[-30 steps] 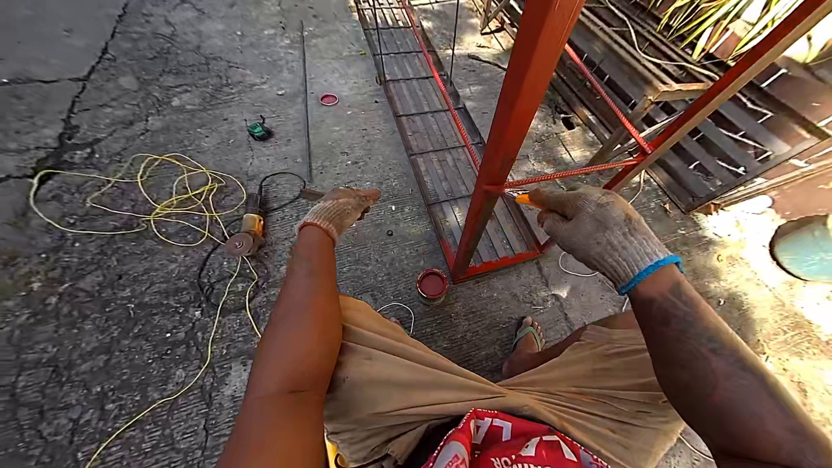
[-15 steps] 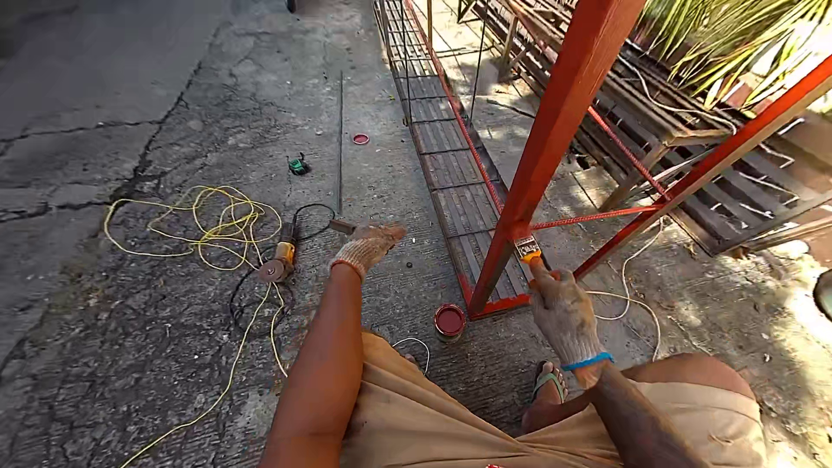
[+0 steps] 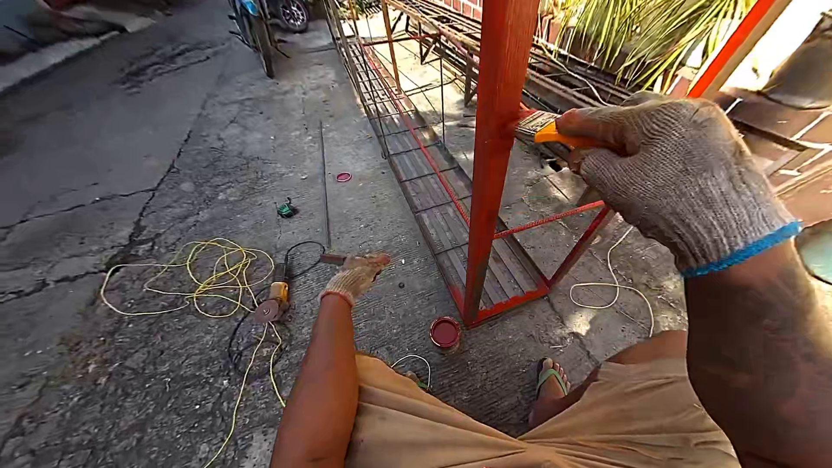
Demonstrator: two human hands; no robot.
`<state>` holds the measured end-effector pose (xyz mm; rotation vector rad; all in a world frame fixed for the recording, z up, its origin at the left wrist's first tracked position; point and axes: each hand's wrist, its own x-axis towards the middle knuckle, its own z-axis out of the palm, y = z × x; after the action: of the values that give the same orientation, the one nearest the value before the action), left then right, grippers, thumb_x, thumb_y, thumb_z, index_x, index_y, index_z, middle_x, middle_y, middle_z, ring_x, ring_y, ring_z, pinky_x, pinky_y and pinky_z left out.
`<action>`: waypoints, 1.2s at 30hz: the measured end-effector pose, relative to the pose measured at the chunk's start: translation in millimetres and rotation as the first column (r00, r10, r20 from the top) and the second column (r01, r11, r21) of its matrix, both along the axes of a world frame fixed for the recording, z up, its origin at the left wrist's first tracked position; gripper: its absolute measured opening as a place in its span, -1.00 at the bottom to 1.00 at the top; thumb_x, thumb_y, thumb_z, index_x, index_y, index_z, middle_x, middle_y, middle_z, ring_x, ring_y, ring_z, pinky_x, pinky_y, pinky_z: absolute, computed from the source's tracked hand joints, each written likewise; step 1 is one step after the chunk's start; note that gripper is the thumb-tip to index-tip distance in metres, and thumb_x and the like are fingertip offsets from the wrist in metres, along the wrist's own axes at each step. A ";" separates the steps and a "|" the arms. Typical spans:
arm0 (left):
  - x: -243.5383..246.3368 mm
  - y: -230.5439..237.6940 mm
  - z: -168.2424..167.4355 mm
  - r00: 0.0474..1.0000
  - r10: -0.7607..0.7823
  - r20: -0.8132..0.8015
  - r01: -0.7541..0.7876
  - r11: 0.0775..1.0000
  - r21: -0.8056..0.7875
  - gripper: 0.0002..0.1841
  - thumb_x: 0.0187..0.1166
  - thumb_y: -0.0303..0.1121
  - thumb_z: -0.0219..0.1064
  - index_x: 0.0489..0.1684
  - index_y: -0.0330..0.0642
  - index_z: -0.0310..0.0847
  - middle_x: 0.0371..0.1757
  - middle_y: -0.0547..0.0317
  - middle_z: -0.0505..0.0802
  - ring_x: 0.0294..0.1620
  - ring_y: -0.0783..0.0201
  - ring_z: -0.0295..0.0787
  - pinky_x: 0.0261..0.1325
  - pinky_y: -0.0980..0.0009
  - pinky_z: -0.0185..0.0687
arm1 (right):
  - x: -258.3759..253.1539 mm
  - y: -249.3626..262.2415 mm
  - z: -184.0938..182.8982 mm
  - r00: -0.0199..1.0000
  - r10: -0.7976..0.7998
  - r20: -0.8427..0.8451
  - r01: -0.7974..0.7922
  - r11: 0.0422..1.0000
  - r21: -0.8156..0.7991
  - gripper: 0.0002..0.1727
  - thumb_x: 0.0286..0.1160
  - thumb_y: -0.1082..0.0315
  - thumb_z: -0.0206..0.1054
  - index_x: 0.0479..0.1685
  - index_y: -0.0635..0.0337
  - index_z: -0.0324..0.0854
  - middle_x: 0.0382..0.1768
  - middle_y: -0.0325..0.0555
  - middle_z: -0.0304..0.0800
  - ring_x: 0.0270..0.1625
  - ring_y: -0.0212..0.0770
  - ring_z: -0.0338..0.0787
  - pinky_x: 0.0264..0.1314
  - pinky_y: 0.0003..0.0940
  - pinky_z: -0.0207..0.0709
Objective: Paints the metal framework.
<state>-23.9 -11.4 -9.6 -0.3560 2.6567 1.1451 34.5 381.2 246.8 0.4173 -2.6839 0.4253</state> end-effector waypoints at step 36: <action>-5.5 -13.2 -9.7 0.991 -0.137 0.002 0.137 0.987 -0.084 -0.50 0.85 0.03 0.05 0.28 -0.19 0.73 0.22 -0.22 0.81 0.31 -0.16 0.72 0.46 -0.22 0.46 | 21.6 -48.5 -88.4 0.984 -0.178 -0.032 0.179 0.984 0.018 -0.50 0.75 0.08 0.15 0.66 -0.32 0.51 0.26 0.23 0.67 -0.06 0.23 0.80 -0.26 0.24 0.65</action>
<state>-29.4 -24.6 -19.4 -0.1819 2.6904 0.9966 56.1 332.7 158.4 0.1847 -2.6695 0.3363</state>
